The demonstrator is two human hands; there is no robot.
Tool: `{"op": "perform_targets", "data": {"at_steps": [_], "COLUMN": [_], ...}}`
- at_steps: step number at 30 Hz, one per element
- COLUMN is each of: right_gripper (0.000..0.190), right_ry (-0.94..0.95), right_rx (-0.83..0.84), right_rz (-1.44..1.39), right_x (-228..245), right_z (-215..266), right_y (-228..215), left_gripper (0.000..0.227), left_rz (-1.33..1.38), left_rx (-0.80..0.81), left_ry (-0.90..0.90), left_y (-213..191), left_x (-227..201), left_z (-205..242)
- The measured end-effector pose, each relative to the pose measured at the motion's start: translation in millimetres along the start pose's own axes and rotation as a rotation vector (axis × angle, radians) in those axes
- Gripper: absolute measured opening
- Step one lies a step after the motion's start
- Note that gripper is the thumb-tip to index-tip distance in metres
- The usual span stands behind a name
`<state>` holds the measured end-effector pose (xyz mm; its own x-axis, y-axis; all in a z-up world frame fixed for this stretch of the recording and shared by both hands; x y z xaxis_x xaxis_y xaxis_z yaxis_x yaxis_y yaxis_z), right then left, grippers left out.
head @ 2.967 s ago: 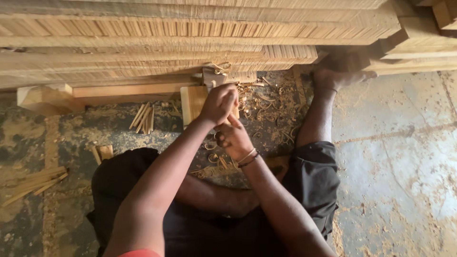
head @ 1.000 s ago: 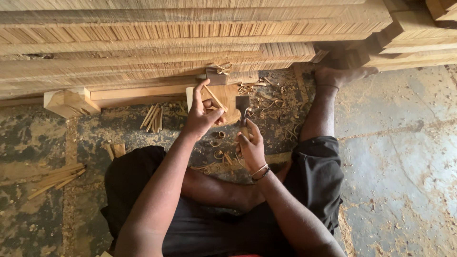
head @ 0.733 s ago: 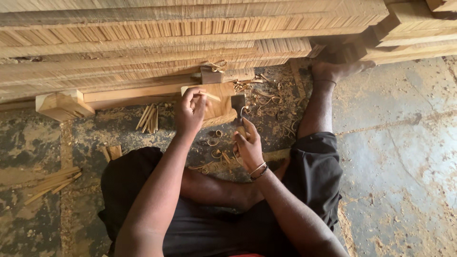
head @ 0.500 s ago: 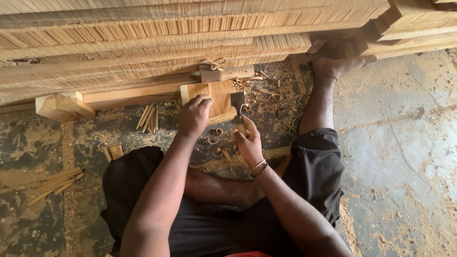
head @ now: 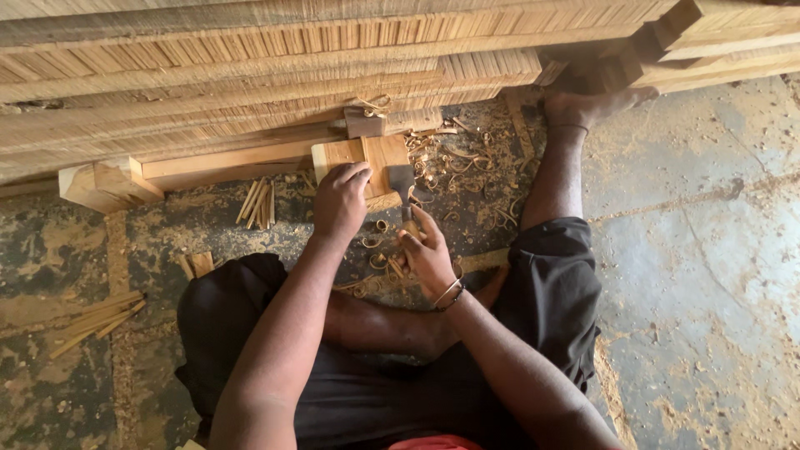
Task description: The person shapes thin strips of wood by hand using a small metal chisel while sitting on the floor of a workshop. They use the chisel to shave off thin curls of wood, handling the strips one at a time and placing the finished pieces in a pile.
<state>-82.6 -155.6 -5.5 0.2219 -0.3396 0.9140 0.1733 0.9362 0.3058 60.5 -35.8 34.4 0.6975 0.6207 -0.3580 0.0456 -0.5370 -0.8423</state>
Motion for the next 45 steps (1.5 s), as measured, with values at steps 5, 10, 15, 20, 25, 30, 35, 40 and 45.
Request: {"op": "perform_targets", "data": {"at_steps": [5, 10, 15, 20, 25, 30, 35, 40, 45], "right_gripper": [0.067, 0.072, 0.029, 0.021, 0.013, 0.01, 0.018, 0.038, 0.012], "right_ry": [-0.016, -0.025, 0.007, 0.089, 0.094, 0.086, 0.07, 0.087, 0.024], "right_rx": [0.015, 0.031, 0.108, 0.1, 0.101, 0.061, 0.045, 0.008, 0.066], "right_rz": [-0.009, 0.129, 0.172, 0.227, 0.139, 0.099, 0.1, 0.097, 0.024], "right_x": [-2.5, 1.6, -15.1, -30.2, -37.1, -32.7, -8.8, 6.5, -6.5], "right_z": [8.4, 25.4, 24.6, 10.6, -3.3, -21.1, -48.8, -75.5, -72.6], "right_y": [4.9, 8.9, 19.9, 12.3, 9.6, 10.7, 20.2, 29.1, 29.8], "left_gripper": [0.024, 0.016, 0.033, 0.04, 0.043, 0.043, 0.052, 0.058, 0.062], "left_rz": [0.059, 0.45, 0.547, 0.513, 0.476, 0.514, 0.512, 0.57, 0.74], "left_rx": [-0.051, 0.004, 0.47, 0.456, 0.458, 0.426, 0.608, 0.435, 0.225], "left_ry": [0.021, 0.297, 0.313, 0.267, 0.2, 0.197, 0.033, 0.133, 0.168], "left_y": [-17.6, -26.5, 15.6, 25.6, 34.4, 41.4, 75.6, 78.2, 62.3], "left_x": [-7.2, -46.5, -85.0, -81.6, -71.5, -58.0, -29.0, -1.6, 0.8], "left_z": [1.7, 2.4, 6.2, -1.8, -15.0, -30.4, -53.3, -93.3, -74.2]}}
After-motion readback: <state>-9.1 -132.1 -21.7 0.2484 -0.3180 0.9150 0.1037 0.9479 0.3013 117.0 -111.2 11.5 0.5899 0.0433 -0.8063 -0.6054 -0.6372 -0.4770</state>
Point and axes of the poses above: each hand's wrist, its own z-axis away from the middle knuckle, its own y-axis out of the palm, x = y × z, the point moved 8 cm from there along -z, towards the middle knuckle, and after that the axes turned 14 degrees about x, right-handed, at the moved point
